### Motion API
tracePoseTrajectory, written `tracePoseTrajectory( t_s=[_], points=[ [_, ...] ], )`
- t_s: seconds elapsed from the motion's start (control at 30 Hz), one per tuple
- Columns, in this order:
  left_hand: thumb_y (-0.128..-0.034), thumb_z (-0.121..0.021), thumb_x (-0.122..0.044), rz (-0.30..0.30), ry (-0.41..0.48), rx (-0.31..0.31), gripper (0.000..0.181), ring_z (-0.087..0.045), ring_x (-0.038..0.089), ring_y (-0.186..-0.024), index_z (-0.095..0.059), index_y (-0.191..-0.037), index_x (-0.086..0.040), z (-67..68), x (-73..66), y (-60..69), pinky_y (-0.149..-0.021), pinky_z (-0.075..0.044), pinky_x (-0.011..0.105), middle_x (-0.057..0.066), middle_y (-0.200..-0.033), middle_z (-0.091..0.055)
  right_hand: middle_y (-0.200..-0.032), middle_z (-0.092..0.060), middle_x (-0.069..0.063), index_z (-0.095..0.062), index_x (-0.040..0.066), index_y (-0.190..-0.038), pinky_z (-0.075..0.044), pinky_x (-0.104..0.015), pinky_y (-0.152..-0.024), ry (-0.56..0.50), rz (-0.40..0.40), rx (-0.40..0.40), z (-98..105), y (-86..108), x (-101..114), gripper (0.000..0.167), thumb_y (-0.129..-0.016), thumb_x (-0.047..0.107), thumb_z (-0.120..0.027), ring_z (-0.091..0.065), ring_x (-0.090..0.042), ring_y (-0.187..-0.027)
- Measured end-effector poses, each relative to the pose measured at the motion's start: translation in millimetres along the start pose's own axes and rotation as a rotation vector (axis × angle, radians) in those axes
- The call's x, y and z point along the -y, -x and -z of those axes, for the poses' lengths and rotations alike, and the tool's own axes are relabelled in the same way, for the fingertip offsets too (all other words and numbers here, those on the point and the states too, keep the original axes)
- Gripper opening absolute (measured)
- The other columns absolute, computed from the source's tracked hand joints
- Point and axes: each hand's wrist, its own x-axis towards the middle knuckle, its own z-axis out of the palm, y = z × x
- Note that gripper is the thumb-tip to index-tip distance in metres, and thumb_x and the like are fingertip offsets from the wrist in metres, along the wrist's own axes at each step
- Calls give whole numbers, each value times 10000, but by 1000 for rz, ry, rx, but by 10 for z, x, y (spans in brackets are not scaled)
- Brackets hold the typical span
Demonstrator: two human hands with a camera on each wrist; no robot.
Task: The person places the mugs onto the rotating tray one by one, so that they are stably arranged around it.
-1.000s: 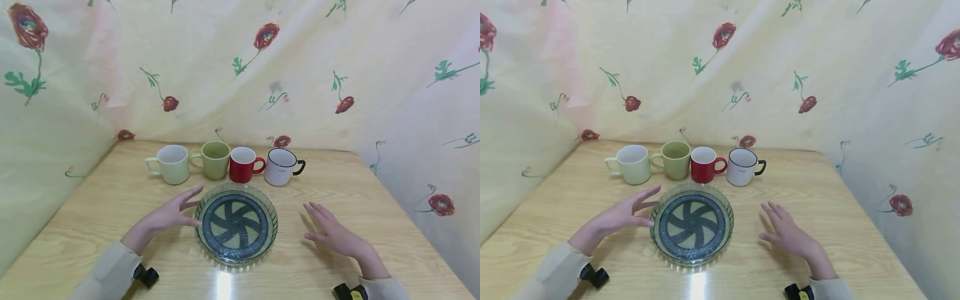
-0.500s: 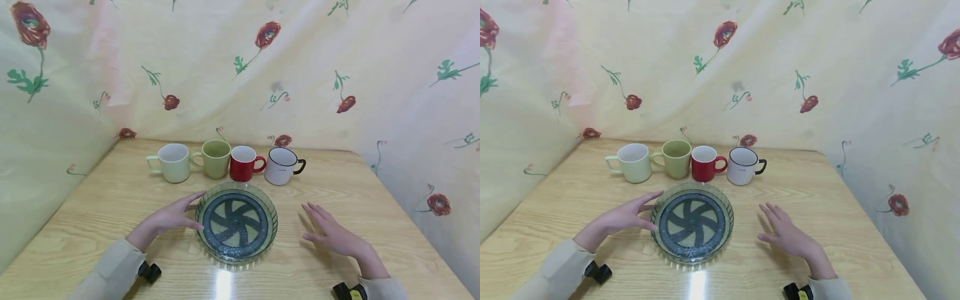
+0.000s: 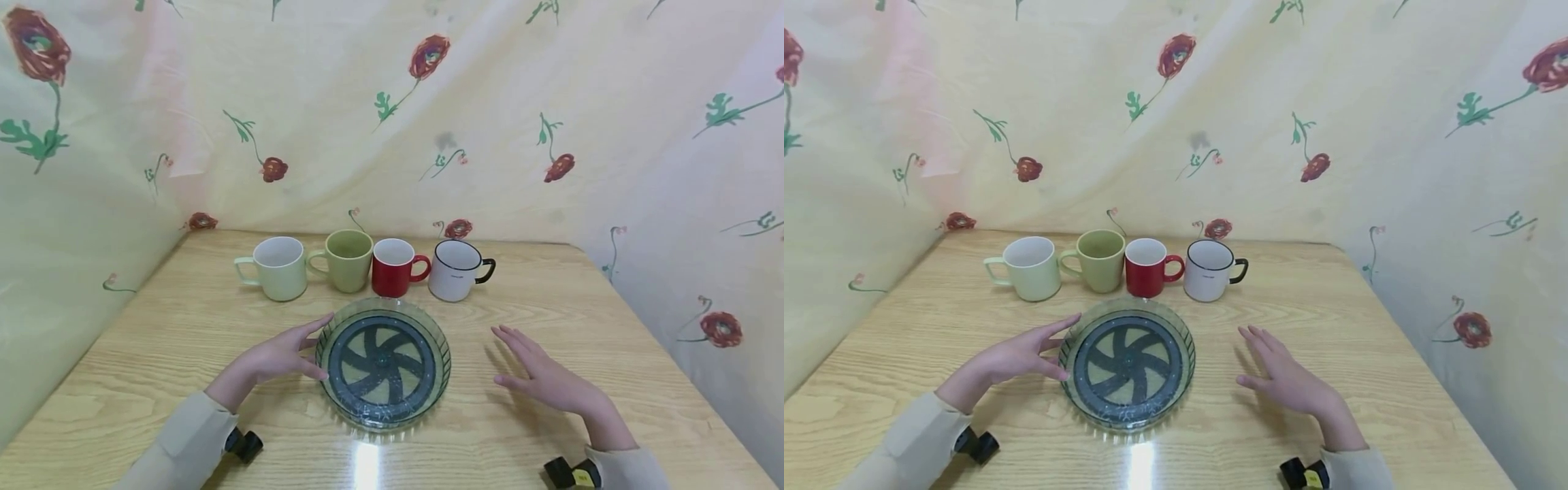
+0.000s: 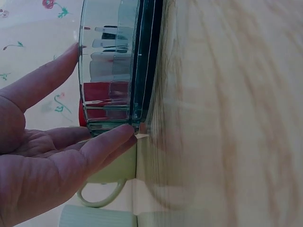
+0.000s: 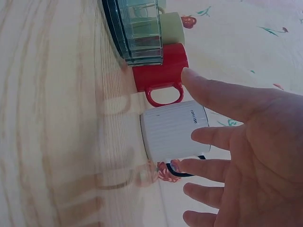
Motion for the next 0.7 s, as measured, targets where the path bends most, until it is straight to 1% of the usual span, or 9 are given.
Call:
tracePoseTrajectory(
  t_s=[0.2, 0.27, 0.3, 0.4, 0.47, 0.57, 0.63, 0.7],
  points=[
    [-786, -757, -8, 1, -5, 17, 1038, -159, 511, -1440, -65, -1558, -48, 10, 15, 6, -1139, -327, 547, 233, -1617, 0, -1546, -205, -313, -243, 1, -1511, -233, -756, -1045, -9, 3, 4, 4, -17, -13, 764, -929, 300, -639, -192, -557, -1393],
    [-788, -758, -14, -5, -5, 22, 1039, -157, 510, -1441, -61, -1558, -44, 16, 22, 4, -1145, -313, 553, 232, -1618, 1, -1541, -226, -310, -243, -2, -1509, -243, -743, -1052, -13, 18, 4, 12, -32, -9, 761, -930, 295, -639, -212, -551, -1390],
    [-789, -758, -14, -6, -3, 26, 1040, -155, 508, -1442, -58, -1557, -42, 19, 23, 2, -1147, -309, 554, 231, -1618, 2, -1537, -238, -309, -244, -7, -1506, -253, -738, -1052, -15, 24, 5, 19, -42, -7, 758, -931, 290, -638, -224, -551, -1387],
    [-790, -760, -24, -9, -11, 34, 1046, -156, 508, -1442, -51, -1559, -49, 24, 24, -10, -1142, -322, 546, 232, -1618, 3, -1549, -252, -282, -236, 12, -1514, -260, -707, -1078, -40, 10, 11, 42, -90, -9, 748, -939, 286, -628, -238, -524, -1403],
    [-791, -759, -26, -12, -19, 30, 1046, -160, 508, -1441, -50, -1559, -50, 28, 24, -6, -1137, -333, 538, 233, -1618, 2, -1551, -257, -277, -232, 7, -1515, -271, -698, -1080, -48, 10, 17, 81, -157, -17, 743, -945, 280, -622, -247, -521, -1403],
    [-788, -761, -28, -15, -24, 27, 1046, -169, 505, -1441, -53, -1557, -43, 31, 22, -6, -1136, -337, 531, 234, -1617, -10, -1564, -241, -269, -209, 13, -1525, -270, -697, -1084, -68, -22, 17, 163, -285, -52, 745, -956, 285, -604, -243, -515, -1408],
    [-786, -762, -23, -15, -21, 27, 1043, -170, 502, -1441, -58, -1555, -33, 28, 27, -6, -1139, -334, 529, 234, -1617, -15, -1564, -221, -286, -169, -5, -1530, -253, -701, -1089, -92, -46, 6, 223, -400, -95, 766, -964, 292, -591, -228, -524, -1408],
    [-789, -759, -22, -19, -27, 35, 1039, -172, 507, -1437, -53, -1551, -16, 21, 32, -5, -1137, -338, 527, 245, -1613, -15, -1567, -198, -295, -119, -4, -1538, -233, -691, -1109, -124, -93, -18, 275, -533, -154, 794, -974, 320, -573, -207, -521, -1417]
  ],
)
